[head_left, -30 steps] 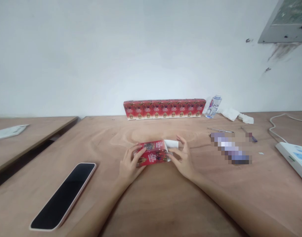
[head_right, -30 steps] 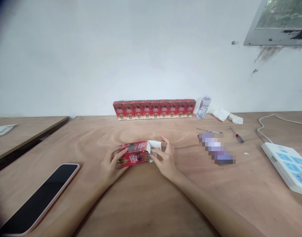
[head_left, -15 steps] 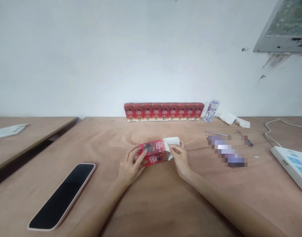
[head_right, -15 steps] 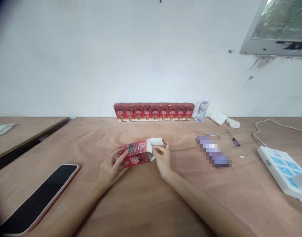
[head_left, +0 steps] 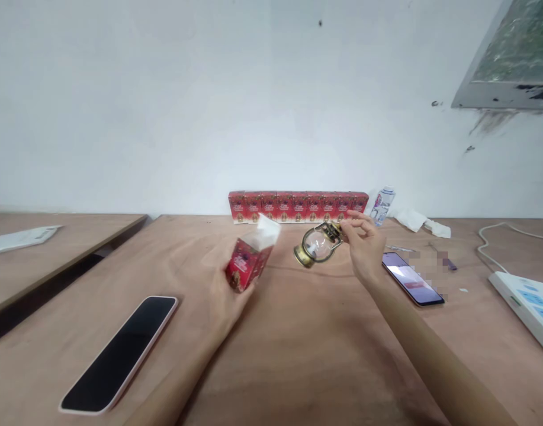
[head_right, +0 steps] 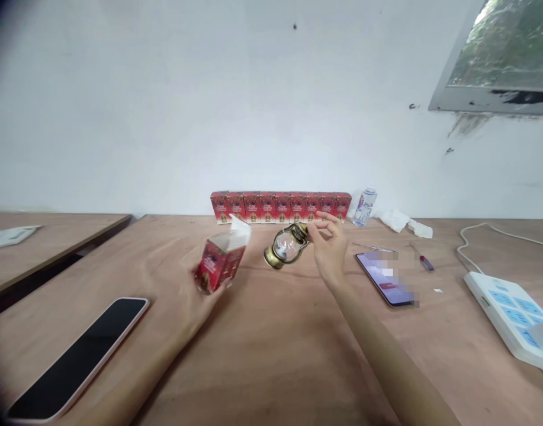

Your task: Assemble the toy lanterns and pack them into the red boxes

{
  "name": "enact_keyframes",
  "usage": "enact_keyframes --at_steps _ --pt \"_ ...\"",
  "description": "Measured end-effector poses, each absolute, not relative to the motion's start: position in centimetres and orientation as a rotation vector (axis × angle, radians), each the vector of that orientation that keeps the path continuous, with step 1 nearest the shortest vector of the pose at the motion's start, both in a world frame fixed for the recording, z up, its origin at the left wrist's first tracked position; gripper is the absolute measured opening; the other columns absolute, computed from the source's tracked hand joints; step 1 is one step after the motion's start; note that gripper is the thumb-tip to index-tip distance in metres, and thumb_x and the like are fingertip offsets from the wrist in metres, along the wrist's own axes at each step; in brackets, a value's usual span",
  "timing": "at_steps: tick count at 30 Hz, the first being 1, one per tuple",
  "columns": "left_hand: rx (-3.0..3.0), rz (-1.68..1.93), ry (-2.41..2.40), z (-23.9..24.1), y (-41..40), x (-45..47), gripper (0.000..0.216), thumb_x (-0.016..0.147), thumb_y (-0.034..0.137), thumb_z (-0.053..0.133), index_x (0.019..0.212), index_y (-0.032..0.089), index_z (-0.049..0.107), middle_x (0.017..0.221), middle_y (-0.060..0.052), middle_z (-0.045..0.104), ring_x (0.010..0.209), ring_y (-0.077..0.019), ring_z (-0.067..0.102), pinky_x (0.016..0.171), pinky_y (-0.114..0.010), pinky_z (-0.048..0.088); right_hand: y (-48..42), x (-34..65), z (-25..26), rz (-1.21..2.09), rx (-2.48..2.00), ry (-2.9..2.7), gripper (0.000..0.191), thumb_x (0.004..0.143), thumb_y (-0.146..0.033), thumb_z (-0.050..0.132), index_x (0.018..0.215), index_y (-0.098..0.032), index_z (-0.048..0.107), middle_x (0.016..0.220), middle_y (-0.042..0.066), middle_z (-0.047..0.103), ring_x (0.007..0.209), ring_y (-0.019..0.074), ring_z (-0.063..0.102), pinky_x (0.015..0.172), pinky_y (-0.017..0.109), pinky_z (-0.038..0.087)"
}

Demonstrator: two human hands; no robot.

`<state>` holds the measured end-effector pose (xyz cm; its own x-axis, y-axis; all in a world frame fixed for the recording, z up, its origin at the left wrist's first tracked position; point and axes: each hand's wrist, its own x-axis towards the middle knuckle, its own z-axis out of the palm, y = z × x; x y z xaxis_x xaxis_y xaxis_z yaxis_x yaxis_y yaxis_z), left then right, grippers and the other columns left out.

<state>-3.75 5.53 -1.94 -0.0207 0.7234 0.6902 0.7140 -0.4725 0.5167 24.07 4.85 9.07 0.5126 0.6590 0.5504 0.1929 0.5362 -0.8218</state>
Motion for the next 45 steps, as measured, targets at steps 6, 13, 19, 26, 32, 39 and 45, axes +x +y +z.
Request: enact_keyframes --at_steps 6,13,19,26,32,39,45 --pt "1.421 1.694 1.330 -1.2 5.3 -2.9 0.052 0.065 0.033 0.075 0.106 0.021 0.046 0.105 -0.010 0.062 0.096 -0.0263 0.063 0.083 -0.045 0.053 4.2 23.1 8.0 0.370 -1.184 -1.531 0.016 0.075 -0.028 0.059 0.062 -0.017 0.058 0.111 0.009 0.055 0.068 0.0133 0.062 0.063 0.031 0.054" --pt "0.785 1.644 1.005 0.3 4.9 -2.3 0.047 0.058 0.029 0.079 0.098 0.018 0.056 0.097 -0.005 0.067 0.087 -0.0206 0.066 0.084 -0.036 0.053 3.6 23.7 7.2 0.341 -1.390 -1.903 0.008 0.079 -0.019 0.048 0.074 -0.019 0.053 0.085 0.004 0.062 0.074 0.0168 0.062 0.067 0.032 0.051" --pt "0.417 1.353 0.685 1.5 3.2 -1.0 0.029 0.074 0.028 0.064 0.101 0.018 0.058 0.096 -0.003 0.070 0.083 -0.0184 0.067 0.080 -0.035 0.057 0.9 20.1 7.7 -0.105 -1.243 -1.913 0.014 0.084 -0.018 0.051 0.097 -0.020 0.054 0.099 0.009 0.062 0.093 0.0234 0.060 0.081 0.038 0.048" --pt "0.421 1.274 0.613 0.9 1.9 0.3 0.022 0.078 0.027 0.061 0.096 0.015 0.060 0.091 -0.004 0.070 0.079 -0.0167 0.066 0.070 -0.025 0.058 -1.2 14.7 2.3 0.146 -0.936 -1.977 0.033 0.081 -0.033 0.062 0.108 -0.018 0.051 0.107 0.011 0.057 0.100 0.0241 0.056 0.084 0.038 0.049" --pt "0.426 1.290 0.642 0.6 1.8 0.5 0.020 0.072 0.021 0.068 0.091 0.015 0.063 0.093 -0.004 0.070 0.086 -0.0182 0.065 0.079 -0.027 0.056 -0.5 13.6 -0.2 0.892 -0.997 -1.397 0.026 0.080 -0.035 0.062 0.097 -0.021 0.048 0.094 0.005 0.059 0.086 0.0175 0.060 0.078 0.033 0.051" --pt "0.511 1.323 0.735 0.2 2.0 0.2 0.024 0.064 0.018 0.076 0.083 0.015 0.062 0.084 -0.002 0.068 0.080 -0.0153 0.064 0.082 -0.027 0.052 0.3 13.3 -1.4 1.283 -0.901 -1.107 0.034 0.072 -0.043 0.068 0.092 -0.021 0.054 0.090 0.002 0.062 0.079 0.0153 0.058 0.077 0.031 0.047" --pt "0.595 1.338 0.734 0.2 1.8 0.3 0.039 0.059 0.025 0.080 0.091 0.017 0.061 0.086 -0.001 0.068 0.081 -0.0179 0.065 0.081 -0.032 0.052 0.5 13.6 -1.5 1.454 -0.727 -1.074 0.034 0.066 -0.037 0.075 0.079 -0.022 0.047 0.079 -0.004 0.057 0.077 0.0136 0.055 0.077 0.028 0.044"
